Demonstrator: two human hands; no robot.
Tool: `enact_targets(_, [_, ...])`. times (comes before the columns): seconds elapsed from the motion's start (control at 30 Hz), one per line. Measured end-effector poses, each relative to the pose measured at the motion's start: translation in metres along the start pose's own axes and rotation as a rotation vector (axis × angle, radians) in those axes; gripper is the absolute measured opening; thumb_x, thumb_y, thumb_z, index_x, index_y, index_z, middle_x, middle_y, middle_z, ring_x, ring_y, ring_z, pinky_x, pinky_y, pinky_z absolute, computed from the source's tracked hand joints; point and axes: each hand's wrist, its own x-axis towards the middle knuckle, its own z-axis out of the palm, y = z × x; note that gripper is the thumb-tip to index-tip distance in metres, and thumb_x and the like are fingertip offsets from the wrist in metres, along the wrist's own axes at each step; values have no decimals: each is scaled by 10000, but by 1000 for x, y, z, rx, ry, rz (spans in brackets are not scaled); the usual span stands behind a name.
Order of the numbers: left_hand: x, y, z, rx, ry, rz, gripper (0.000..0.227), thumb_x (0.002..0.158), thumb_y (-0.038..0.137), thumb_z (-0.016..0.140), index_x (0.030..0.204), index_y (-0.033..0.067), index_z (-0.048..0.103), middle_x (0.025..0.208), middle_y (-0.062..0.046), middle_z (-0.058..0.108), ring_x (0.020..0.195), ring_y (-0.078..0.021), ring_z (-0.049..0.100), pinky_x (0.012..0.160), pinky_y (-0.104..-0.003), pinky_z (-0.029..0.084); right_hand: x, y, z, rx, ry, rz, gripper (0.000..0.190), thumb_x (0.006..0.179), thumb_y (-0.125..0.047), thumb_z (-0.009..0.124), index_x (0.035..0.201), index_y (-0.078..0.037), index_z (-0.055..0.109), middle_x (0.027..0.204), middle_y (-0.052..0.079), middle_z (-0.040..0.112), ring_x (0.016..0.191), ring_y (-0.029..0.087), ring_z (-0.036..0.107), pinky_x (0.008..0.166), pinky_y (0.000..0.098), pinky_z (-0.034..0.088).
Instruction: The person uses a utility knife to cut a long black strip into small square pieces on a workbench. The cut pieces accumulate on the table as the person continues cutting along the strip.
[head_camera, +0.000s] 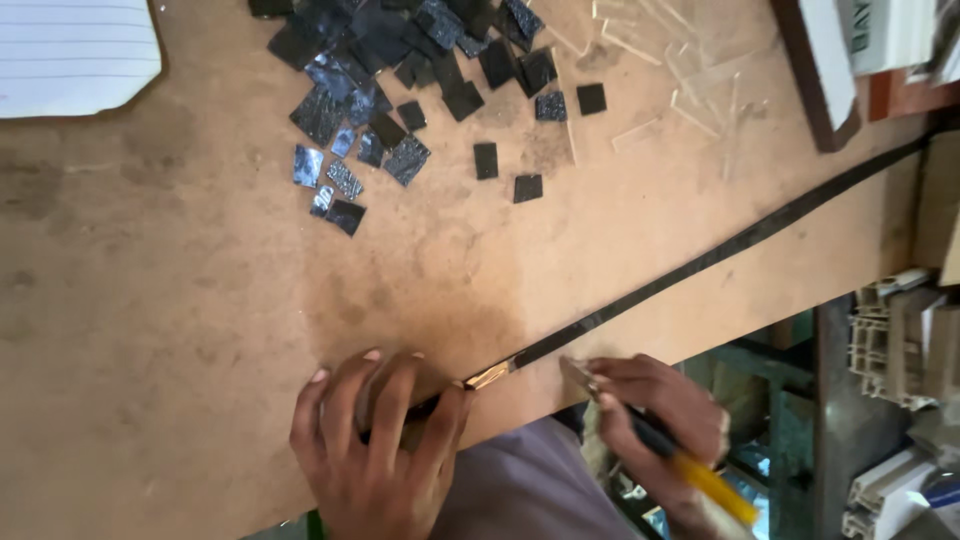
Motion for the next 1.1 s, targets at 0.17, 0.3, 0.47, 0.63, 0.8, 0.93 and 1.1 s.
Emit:
enact_targets(0.17, [-8,-7,-6,-85,-68,-5,151,869,318,791,977,221,752,1229,-43,652,1205,-326,580,1049,-586,397,-14,-2,12,81,52,13,78,894,50,694,967,42,670,993,195,753,980,311,802,853,338,647])
enact_targets(0.3, [-13,-11,-9,-178,-109,-62,161,858,252,805,962,152,734,1248,-81,642,1243,-321,570,1101,-576,408,-7,-4,17,-25,-53,-56,151,852,39,727,984,46,655,1001,210,753,942,305,796,810,332,630])
enact_targets(0.47, [-17,-15,-6,-176,-77,-42,145,868,211,810,954,129,727,1252,-95,651,1228,-326,576,1095,-559,408,3,-5,25,-60,-37,-123,167,843,62,730,985,37,645,977,203,741,883,279,782,746,309,621])
enact_targets(0.63, [-16,-15,-5,-186,-67,-34,145,859,204,812,958,134,733,1237,-93,653,1214,-328,577,1091,-558,400,7,-6,24,-86,-84,-139,205,808,92,752,982,55,650,944,206,738,837,281,775,701,300,613])
enact_targets(0.8, [-16,-16,-6,-182,-87,-44,155,847,208,818,967,146,743,1229,-98,655,1210,-327,576,1096,-563,395,10,-5,27,-62,-67,-182,202,820,88,753,977,49,631,950,201,726,879,301,780,746,322,630])
enact_targets(0.93, [-16,-14,-5,-171,-77,-40,163,853,225,826,973,151,744,1218,-89,662,1210,-321,577,1095,-559,395,8,-3,25,-95,-102,-155,191,805,75,758,960,54,649,935,206,730,849,296,776,713,320,623])
enact_targets(1.1, [-16,-14,-3,-169,-101,-73,157,845,240,822,945,163,729,1199,-76,675,1204,-313,581,1091,-557,403,11,-4,26,-155,-101,-165,148,815,51,759,924,45,659,900,185,730,860,300,776,733,333,629])
